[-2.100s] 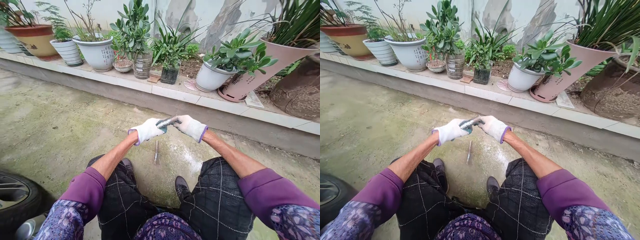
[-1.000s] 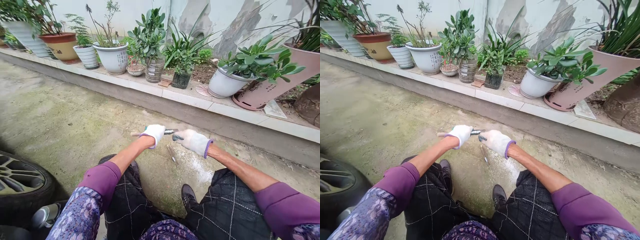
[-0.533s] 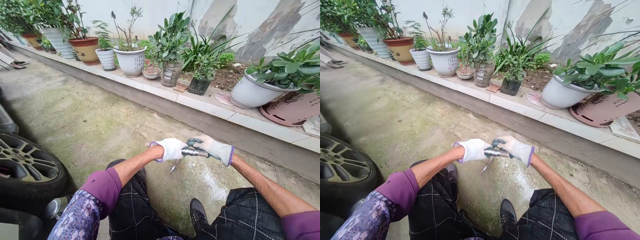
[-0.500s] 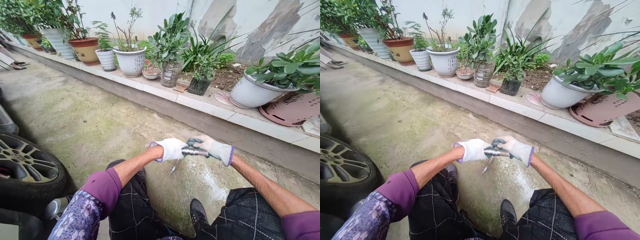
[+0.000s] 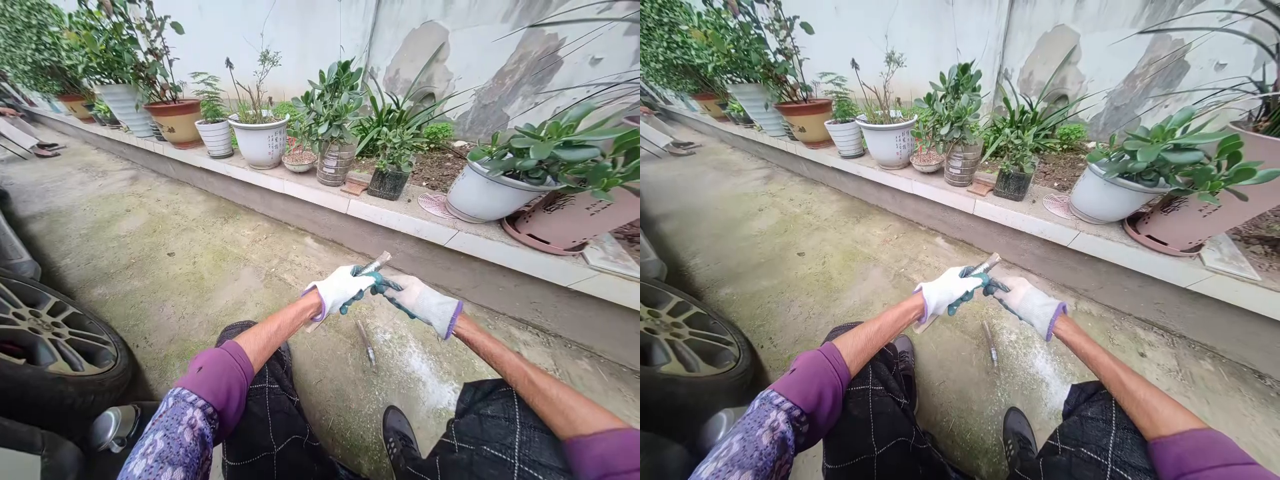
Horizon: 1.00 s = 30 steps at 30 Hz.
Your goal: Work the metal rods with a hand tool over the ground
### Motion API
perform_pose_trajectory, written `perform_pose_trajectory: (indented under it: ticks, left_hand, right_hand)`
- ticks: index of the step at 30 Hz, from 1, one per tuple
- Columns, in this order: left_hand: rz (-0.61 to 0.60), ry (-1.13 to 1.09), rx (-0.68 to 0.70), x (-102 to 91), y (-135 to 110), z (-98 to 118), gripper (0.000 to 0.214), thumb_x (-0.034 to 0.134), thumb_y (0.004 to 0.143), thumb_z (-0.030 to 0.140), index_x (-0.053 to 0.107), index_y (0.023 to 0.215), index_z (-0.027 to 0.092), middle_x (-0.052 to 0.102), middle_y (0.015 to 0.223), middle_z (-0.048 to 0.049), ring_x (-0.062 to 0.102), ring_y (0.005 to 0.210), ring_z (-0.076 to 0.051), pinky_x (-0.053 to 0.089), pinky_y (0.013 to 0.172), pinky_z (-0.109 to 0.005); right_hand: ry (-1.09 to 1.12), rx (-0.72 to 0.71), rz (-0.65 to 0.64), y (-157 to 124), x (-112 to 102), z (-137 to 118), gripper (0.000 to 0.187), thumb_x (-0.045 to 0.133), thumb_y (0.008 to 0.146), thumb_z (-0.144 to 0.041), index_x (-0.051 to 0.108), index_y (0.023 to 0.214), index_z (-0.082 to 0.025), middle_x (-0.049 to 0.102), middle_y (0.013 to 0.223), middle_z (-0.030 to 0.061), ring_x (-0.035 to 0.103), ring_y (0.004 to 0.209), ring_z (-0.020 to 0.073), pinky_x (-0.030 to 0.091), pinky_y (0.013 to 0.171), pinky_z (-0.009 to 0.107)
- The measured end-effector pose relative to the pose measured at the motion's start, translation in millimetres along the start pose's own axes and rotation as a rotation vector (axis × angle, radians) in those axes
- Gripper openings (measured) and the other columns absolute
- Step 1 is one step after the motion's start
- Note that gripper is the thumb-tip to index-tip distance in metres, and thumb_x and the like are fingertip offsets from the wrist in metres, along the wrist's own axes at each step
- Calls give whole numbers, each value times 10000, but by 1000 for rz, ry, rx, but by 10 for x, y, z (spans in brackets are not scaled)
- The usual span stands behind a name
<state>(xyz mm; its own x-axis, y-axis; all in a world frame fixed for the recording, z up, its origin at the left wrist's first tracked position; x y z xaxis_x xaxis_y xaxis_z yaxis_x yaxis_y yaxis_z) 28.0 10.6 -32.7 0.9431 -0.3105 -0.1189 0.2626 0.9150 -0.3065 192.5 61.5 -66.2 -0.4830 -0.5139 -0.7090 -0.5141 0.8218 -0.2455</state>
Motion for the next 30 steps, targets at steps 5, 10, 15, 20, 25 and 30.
perform_pose_trajectory:
  ticks: [5,10,15,20,25,30]
  left_hand:
    - [-14,-92,-10,70,73,-44,217,577,858,392,564,935,190,438,617,73,307,404,-40,286,352,-155]
    - [-48,-221,-43,77,78,-25,208,606,848,333,565,983,179,506,662,65,347,412,-21,344,396,-146]
    - [-111,-339,3,78,10,50,435,529,894,496,569,1203,193,507,633,64,353,380,-40,325,366,-167]
    - [-134,-397,22,161,37,56,463,579,846,496,627,1124,129,586,653,10,487,440,-77,397,395,-194]
    - [-105,-407,9,187,28,104,426,685,755,421,656,1048,113,589,668,6,492,463,-68,401,413,-192]
    - [-18,-330,-14,83,-46,142,526,652,752,268,580,1262,166,600,763,22,358,420,-13,314,391,-158]
  right_hand:
    - [-74,-209,83,-23,-7,-76,300,470,847,-360,721,820,-198,681,766,33,587,681,167,491,655,275]
    - [-19,-107,56,-44,27,-40,266,475,838,-381,646,762,-193,590,647,11,508,556,134,436,516,251]
    - [172,83,-45,-88,82,-43,211,486,789,-323,628,867,-188,548,614,-9,502,492,122,369,369,211]
    - [222,35,-81,-56,114,-156,191,540,734,-373,565,708,-185,600,656,31,559,552,134,452,414,226]
    - [432,17,-66,-125,72,-261,255,577,696,-442,523,694,-194,563,628,17,530,529,131,468,440,263]
    - [413,-4,29,-253,-75,-204,330,544,751,-488,596,848,-177,476,582,-31,411,453,101,377,427,258]
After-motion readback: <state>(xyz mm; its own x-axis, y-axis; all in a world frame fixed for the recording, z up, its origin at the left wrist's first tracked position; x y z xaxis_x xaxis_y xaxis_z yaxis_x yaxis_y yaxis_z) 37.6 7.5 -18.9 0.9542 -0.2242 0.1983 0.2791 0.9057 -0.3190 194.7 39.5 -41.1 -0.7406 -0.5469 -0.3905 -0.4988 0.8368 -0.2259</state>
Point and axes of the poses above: each hand's wrist, its own y-axis towards the middle knuckle, its own x-axis out of the palm, z = x × y, the point moved 4 cm from there along y, towards the middle knuckle
